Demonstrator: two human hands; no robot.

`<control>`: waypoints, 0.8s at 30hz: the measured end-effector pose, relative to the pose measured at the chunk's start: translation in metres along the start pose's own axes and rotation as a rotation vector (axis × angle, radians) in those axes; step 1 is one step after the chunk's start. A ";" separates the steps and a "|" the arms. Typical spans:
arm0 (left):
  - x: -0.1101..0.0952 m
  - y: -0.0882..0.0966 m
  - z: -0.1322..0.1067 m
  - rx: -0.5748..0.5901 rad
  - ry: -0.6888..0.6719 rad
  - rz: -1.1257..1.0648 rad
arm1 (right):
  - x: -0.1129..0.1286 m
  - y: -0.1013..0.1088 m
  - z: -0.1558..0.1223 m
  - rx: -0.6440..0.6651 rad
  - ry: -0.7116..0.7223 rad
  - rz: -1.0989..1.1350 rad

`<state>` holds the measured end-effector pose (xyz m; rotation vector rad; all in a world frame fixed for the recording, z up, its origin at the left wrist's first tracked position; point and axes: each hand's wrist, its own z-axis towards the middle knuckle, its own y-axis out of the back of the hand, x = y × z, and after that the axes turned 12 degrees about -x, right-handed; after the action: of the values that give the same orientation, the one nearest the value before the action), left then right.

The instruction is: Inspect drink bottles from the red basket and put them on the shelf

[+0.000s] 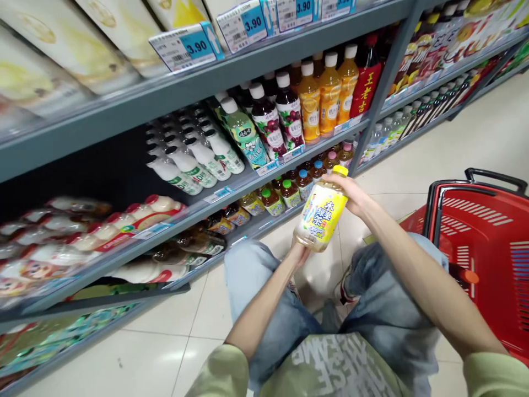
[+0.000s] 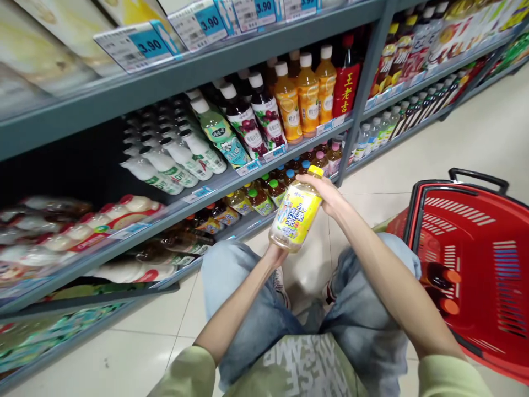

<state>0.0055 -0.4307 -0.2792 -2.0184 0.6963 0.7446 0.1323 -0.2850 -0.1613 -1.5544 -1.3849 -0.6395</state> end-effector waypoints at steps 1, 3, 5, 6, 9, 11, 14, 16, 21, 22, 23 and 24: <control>0.001 0.000 0.002 -0.001 -0.018 0.025 | -0.002 0.002 -0.002 -0.020 -0.002 0.013; -0.001 0.001 0.004 0.024 -0.074 0.104 | -0.002 0.007 -0.004 -0.091 -0.012 0.052; -0.011 0.004 0.003 0.137 -0.138 0.201 | 0.000 0.011 -0.007 -0.153 -0.008 0.080; -0.018 0.006 0.001 0.227 -0.146 0.241 | 0.002 0.013 -0.009 -0.165 0.004 0.086; -0.043 0.013 -0.005 0.507 -0.012 0.270 | 0.007 0.020 -0.014 -0.157 0.037 0.064; -0.052 0.014 -0.009 0.617 0.035 0.278 | 0.007 0.022 -0.019 -0.106 0.049 0.028; -0.049 0.007 -0.012 0.599 0.008 0.337 | -0.003 0.020 -0.026 0.014 0.125 -0.071; -0.040 0.000 -0.010 0.490 -0.032 0.395 | -0.016 0.017 -0.030 0.079 0.251 -0.213; -0.029 -0.009 0.002 0.250 -0.220 0.456 | -0.048 0.007 -0.035 0.250 0.480 -0.512; -0.031 -0.007 0.005 0.225 -0.261 0.474 | -0.051 0.004 -0.035 0.278 0.490 -0.498; -0.032 -0.004 0.008 0.206 -0.302 0.495 | -0.054 0.002 -0.035 0.302 0.503 -0.471; -0.035 -0.001 0.010 0.188 -0.350 0.518 | -0.056 -0.001 -0.035 0.320 0.523 -0.443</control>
<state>-0.0197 -0.4148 -0.2584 -1.4917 1.0469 1.2453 0.1247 -0.3420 -0.1937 -0.7528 -1.3420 -0.9570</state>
